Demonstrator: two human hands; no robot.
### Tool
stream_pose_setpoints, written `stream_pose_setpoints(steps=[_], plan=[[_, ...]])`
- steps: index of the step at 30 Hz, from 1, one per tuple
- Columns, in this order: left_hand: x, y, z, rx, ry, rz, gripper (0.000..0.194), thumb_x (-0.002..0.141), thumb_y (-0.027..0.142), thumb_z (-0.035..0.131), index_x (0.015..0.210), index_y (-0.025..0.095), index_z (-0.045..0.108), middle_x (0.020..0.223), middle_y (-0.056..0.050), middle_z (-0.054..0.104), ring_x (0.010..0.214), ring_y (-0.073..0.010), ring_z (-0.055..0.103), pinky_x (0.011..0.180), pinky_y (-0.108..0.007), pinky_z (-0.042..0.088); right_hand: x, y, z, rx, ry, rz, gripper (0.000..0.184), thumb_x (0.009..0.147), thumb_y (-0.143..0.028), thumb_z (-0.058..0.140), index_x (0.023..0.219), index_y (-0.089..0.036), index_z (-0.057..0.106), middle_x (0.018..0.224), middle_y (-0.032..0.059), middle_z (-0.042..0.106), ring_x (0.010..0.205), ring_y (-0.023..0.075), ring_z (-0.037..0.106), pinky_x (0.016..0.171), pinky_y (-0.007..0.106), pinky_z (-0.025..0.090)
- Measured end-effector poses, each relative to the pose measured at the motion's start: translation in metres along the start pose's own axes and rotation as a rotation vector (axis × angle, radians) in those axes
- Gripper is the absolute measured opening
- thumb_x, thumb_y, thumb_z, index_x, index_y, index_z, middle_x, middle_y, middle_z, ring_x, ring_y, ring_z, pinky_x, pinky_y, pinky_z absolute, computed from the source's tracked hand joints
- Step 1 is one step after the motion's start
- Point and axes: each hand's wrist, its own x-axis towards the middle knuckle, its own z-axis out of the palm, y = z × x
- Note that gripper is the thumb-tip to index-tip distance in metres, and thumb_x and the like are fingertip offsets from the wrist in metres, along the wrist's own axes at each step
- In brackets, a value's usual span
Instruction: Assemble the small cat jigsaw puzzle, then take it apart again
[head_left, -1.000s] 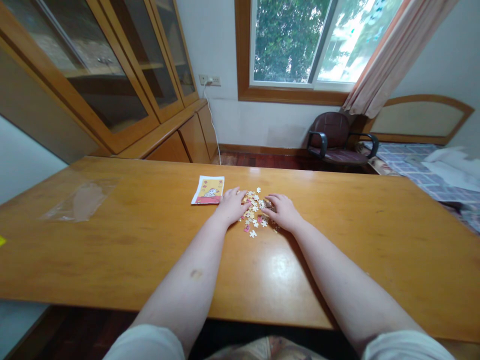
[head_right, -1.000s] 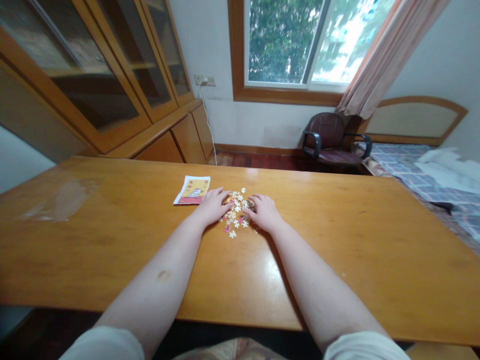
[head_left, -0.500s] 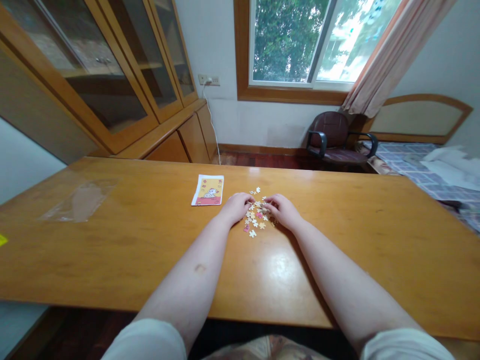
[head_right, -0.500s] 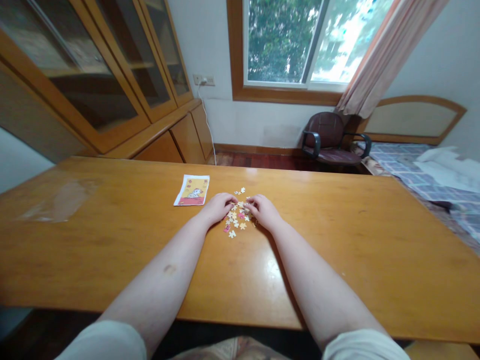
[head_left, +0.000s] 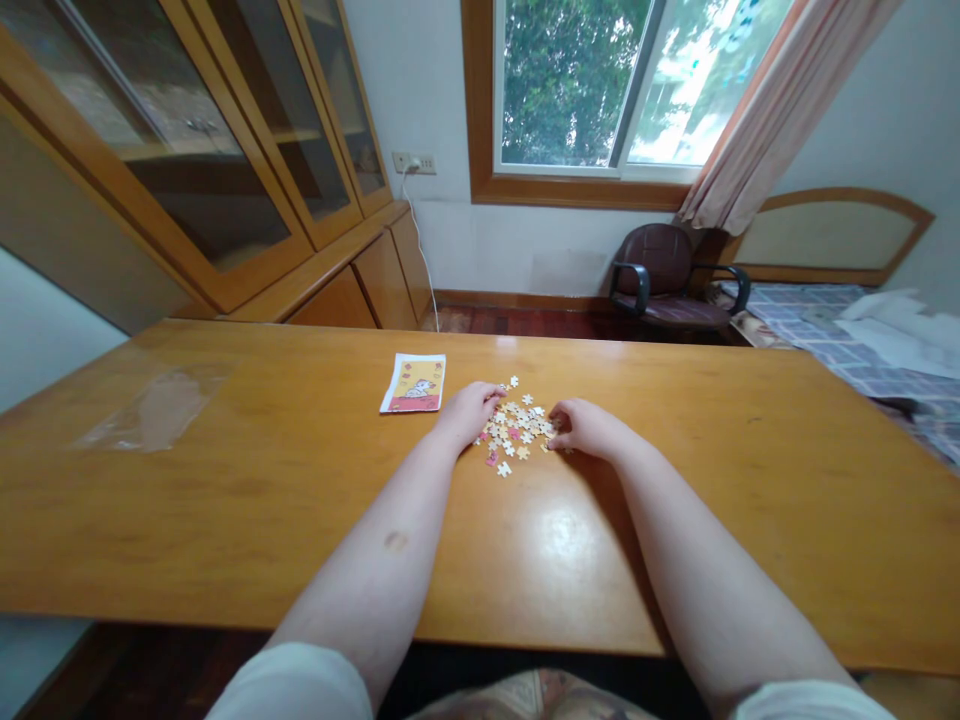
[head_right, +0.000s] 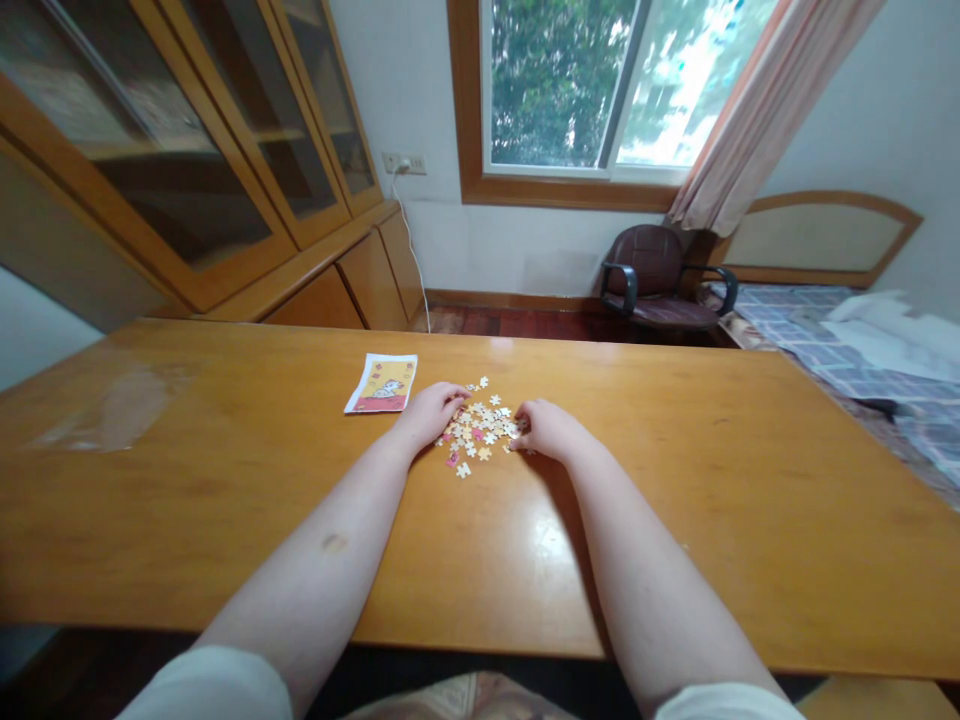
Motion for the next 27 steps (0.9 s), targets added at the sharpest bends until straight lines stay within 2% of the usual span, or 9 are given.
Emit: stream_pose_setpoints(steps=[3,5,12,14,16,19,22,24,27], plan=[[0.0,0.002,0.0,-0.016,-0.006,-0.005,0.025,0.088,0.019,0.049,0.103,0.019,0.07,0.109,-0.006,0.068,0.103,-0.0199,0.061,0.094,-0.032,0.047,0.003,-0.004,0.003,0.066,-0.027,0.016,0.011,0.07,-0.023,0.074,0.079,-0.019,0.069,0.075,0.0028,0.07,0.066,0.0159,0.063,0.058,0.024,0.045],[0.0,0.003,-0.001,-0.021,-0.007,-0.013,0.025,0.088,0.019,0.049,0.102,0.019,0.07,0.109,-0.006,0.068,0.103,-0.0198,0.061,0.094,-0.032,0.047,0.005,-0.004,0.006,0.109,0.023,0.02,0.005,0.074,-0.024,0.07,0.075,-0.019,0.069,0.073,0.0025,0.07,0.066,0.0162,0.063,0.06,0.025,0.045],[-0.001,0.001,-0.003,0.091,-0.01,0.034,0.03,0.091,0.031,0.047,0.109,0.021,0.069,0.115,-0.007,0.067,0.11,-0.0225,0.058,0.1,-0.037,0.042,0.009,0.003,0.013,0.316,0.164,-0.047,0.023,0.086,-0.036,0.056,0.089,-0.019,0.072,0.085,0.005,0.073,0.078,0.0188,0.065,0.074,0.03,0.05],[-0.003,0.0,0.0,0.168,-0.019,0.042,0.039,0.09,0.04,0.049,0.123,0.023,0.062,0.131,-0.008,0.058,0.123,-0.0261,0.049,0.106,-0.042,0.035,0.011,0.005,0.014,0.26,0.281,-0.043,0.026,0.088,-0.037,0.055,0.094,-0.018,0.071,0.092,0.0079,0.072,0.085,0.0201,0.065,0.081,0.033,0.05],[-0.005,0.001,0.005,0.217,-0.054,0.021,0.056,0.087,0.049,0.05,0.138,0.025,0.048,0.148,-0.01,0.04,0.136,-0.0301,0.035,0.112,-0.048,0.026,0.012,0.007,0.017,0.174,0.378,-0.05,0.031,0.089,-0.039,0.053,0.102,-0.015,0.07,0.103,0.0114,0.07,0.096,0.0225,0.063,0.09,0.036,0.047],[-0.006,0.003,0.014,0.253,-0.133,0.018,0.069,0.085,0.057,0.05,0.146,0.027,0.035,0.156,-0.01,0.025,0.143,-0.0322,0.02,0.114,-0.056,0.01,0.013,0.005,0.024,0.043,0.338,-0.134,0.051,0.086,-0.047,0.056,0.125,-0.015,0.059,0.13,0.0159,0.058,0.121,0.027,0.052,0.104,0.043,0.038],[-0.005,0.006,0.02,0.245,-0.167,0.071,0.063,0.085,0.053,0.051,0.143,0.029,0.039,0.154,-0.007,0.03,0.143,-0.0289,0.022,0.115,-0.056,0.007,0.014,-0.005,0.035,-0.071,0.223,-0.222,0.066,0.082,-0.056,0.059,0.135,-0.017,0.051,0.143,0.0163,0.046,0.133,0.0308,0.04,0.11,0.051,0.028],[-0.004,0.007,0.022,0.202,-0.151,0.113,0.05,0.086,0.046,0.052,0.134,0.028,0.049,0.147,-0.006,0.043,0.138,-0.0259,0.033,0.115,-0.053,0.012,0.015,-0.014,0.041,-0.077,0.203,-0.286,0.055,0.086,-0.052,0.056,0.129,-0.018,0.057,0.137,0.0147,0.053,0.128,0.0288,0.046,0.108,0.049,0.031],[-0.003,0.006,0.024,0.096,-0.075,0.145,0.032,0.087,0.038,0.051,0.114,0.024,0.062,0.124,-0.006,0.063,0.118,-0.0214,0.053,0.111,-0.043,0.03,0.019,-0.02,0.043,0.025,0.226,-0.37,0.034,0.092,-0.039,0.051,0.115,-0.019,0.065,0.121,0.0111,0.064,0.112,0.0218,0.058,0.102,0.039,0.041]])
